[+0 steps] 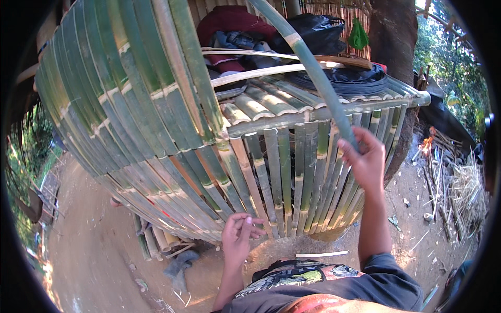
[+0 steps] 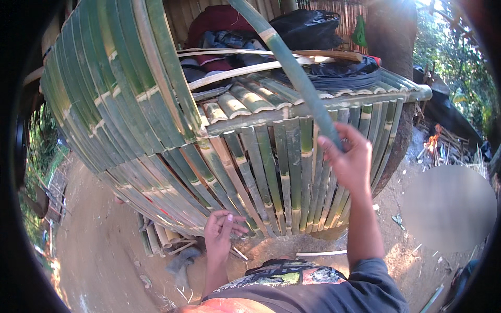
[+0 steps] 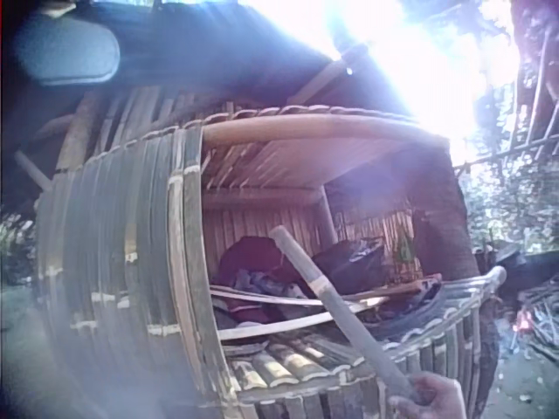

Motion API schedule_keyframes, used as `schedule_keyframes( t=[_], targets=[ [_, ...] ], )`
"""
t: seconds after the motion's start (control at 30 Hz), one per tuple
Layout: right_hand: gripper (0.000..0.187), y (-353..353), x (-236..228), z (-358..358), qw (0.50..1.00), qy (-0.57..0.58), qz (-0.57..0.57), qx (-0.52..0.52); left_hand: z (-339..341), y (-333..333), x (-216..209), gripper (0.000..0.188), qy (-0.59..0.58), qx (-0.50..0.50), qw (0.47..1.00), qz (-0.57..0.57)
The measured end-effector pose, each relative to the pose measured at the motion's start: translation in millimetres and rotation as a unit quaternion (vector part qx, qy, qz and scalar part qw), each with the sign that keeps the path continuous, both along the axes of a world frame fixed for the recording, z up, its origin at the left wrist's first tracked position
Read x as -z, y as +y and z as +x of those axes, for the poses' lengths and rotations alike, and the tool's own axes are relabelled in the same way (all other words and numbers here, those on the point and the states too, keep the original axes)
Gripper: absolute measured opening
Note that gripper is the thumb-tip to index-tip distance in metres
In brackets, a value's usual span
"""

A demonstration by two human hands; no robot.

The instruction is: The person constructs a bamboo structure by fitting split bamboo poles into a vertical frame and securing them with a hammer. They also sit on the ground to process bamboo strips using a knife and a wooden block.

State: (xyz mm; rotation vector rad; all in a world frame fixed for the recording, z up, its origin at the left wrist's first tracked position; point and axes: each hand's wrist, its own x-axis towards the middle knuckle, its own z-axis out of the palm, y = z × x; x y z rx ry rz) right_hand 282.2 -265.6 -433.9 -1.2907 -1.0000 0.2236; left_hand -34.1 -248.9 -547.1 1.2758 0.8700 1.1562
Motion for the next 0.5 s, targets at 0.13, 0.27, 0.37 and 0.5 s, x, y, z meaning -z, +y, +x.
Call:
schedule_keyframes(
  t=[0.13,0.27,0.37,0.5],
  targets=[
    [0.042,-7.3,24.7,-38.1,0.988,0.104,0.051,-0.104,21.9,12.7,-25.3,0.014,0.008,0.035,0.998,0.051],
    [0.041,-6.5,31.8,-71.6,0.959,0.153,0.101,-0.216,38.6,22.4,-52.2,0.015,-0.020,0.033,0.992,0.120],
    [0.038,-4.2,30.9,-88.4,0.948,0.146,0.102,-0.264,44.2,23.6,-62.5,0.015,-0.045,0.031,0.991,0.122],
    [0.035,17.4,5.0,-98.3,0.934,0.135,0.118,-0.310,44.2,22.6,-58.4,0.015,-0.067,0.030,0.990,0.118]
  ],
)
